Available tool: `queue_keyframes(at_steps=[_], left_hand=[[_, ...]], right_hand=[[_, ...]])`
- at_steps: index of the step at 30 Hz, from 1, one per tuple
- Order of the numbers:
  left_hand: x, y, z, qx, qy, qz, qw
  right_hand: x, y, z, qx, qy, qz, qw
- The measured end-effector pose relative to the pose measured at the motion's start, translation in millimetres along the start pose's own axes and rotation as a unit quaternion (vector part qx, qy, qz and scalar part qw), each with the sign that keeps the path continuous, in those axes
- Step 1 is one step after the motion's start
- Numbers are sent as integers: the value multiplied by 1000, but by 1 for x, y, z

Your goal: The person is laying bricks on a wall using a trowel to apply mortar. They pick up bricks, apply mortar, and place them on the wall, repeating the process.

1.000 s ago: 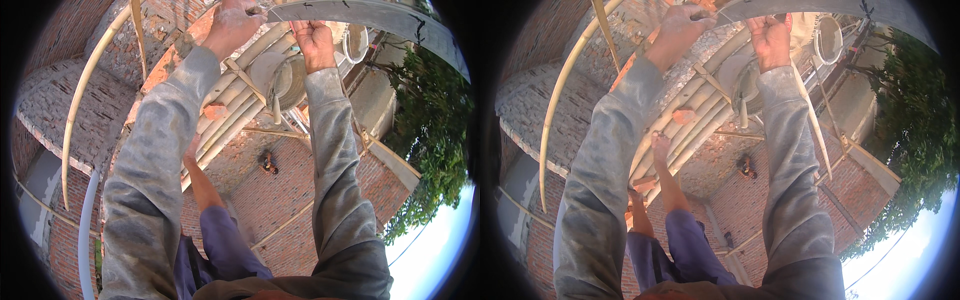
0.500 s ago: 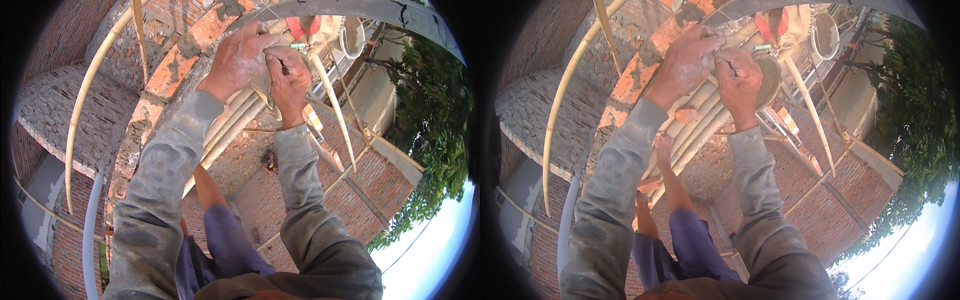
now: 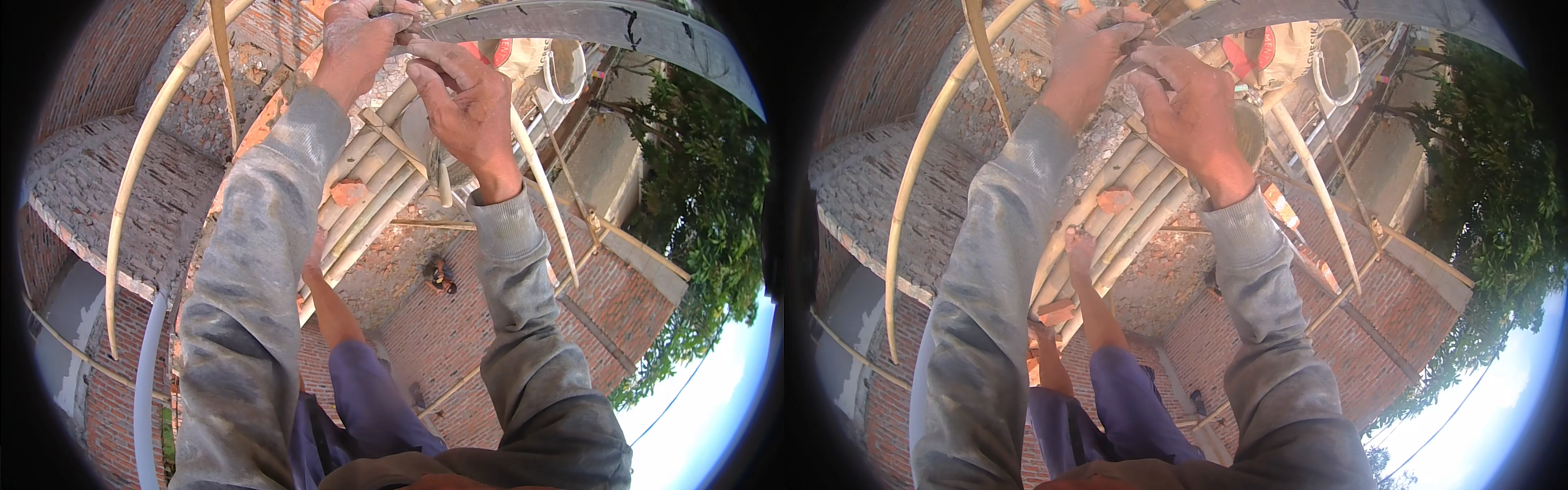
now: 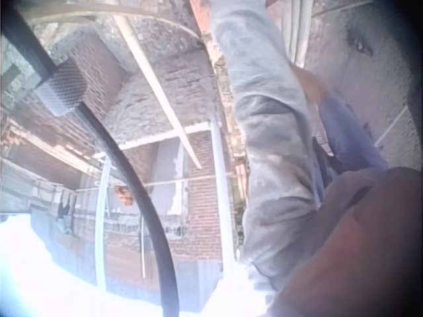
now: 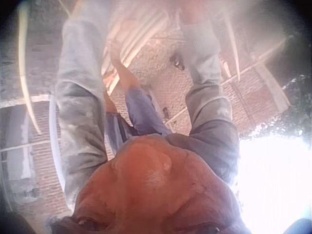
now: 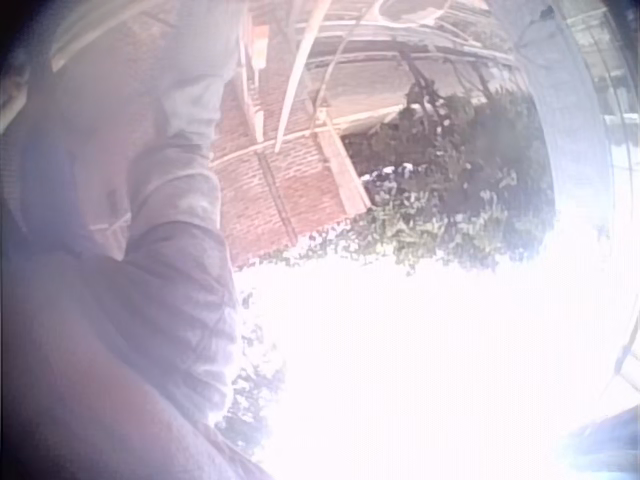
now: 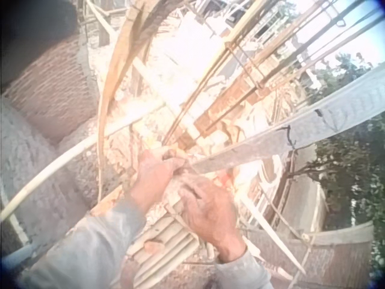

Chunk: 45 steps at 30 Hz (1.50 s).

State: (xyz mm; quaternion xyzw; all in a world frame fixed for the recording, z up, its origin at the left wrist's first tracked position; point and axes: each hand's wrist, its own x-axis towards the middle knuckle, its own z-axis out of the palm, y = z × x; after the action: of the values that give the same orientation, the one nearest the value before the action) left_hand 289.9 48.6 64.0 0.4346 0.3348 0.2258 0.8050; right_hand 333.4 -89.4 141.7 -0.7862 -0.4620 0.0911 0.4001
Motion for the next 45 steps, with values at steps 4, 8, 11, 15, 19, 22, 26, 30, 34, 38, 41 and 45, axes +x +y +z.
queue_keyframes(at_steps=[4, 8, 11, 15, 19, 22, 26, 30, 34, 38, 41, 45], left_hand=[[20, -5, 13, -58, -12, -33, 998], [34, -8, 12, -66, -27, -64, 995], [40, -10, 7, -142, -131, -91, 977], [48, -11, 14, -52, -141, -85, 985], [57, -7, 27, 83, -150, -43, 984], [68, -6, 32, 136, -205, -33, 969], [88, -1, 27, 270, -326, 155, 893], [100, 15, 22, 403, -412, 275, 770], [88, 22, 29, 378, -361, 38, 852], [57, 16, 33, 318, -182, 149, 918], [21, 4, 23, 275, -34, 196, 941], [-21, -9, 2, 309, -117, 273, 904]], right_hand=[[-11, 19, -32, 13, -1, 166, 986], [7, 61, -62, 136, 93, 237, 957], [34, 97, -72, 133, 57, 312, 939], [54, 131, -67, 166, 98, 302, 933], [74, 169, -56, -151, -61, -125, 979], [77, 187, -50, 10, -96, -27, 995], [70, 174, -52, -146, -36, -118, 982], [51, 129, -63, -277, 3, -157, 948], [20, 99, -66, -389, -42, -136, 910], [-7, 83, -46, -302, -68, -92, 946], [-24, 59, -24, -136, -9, 168, 976], [-16, 32, 3, -110, 58, 182, 975]])
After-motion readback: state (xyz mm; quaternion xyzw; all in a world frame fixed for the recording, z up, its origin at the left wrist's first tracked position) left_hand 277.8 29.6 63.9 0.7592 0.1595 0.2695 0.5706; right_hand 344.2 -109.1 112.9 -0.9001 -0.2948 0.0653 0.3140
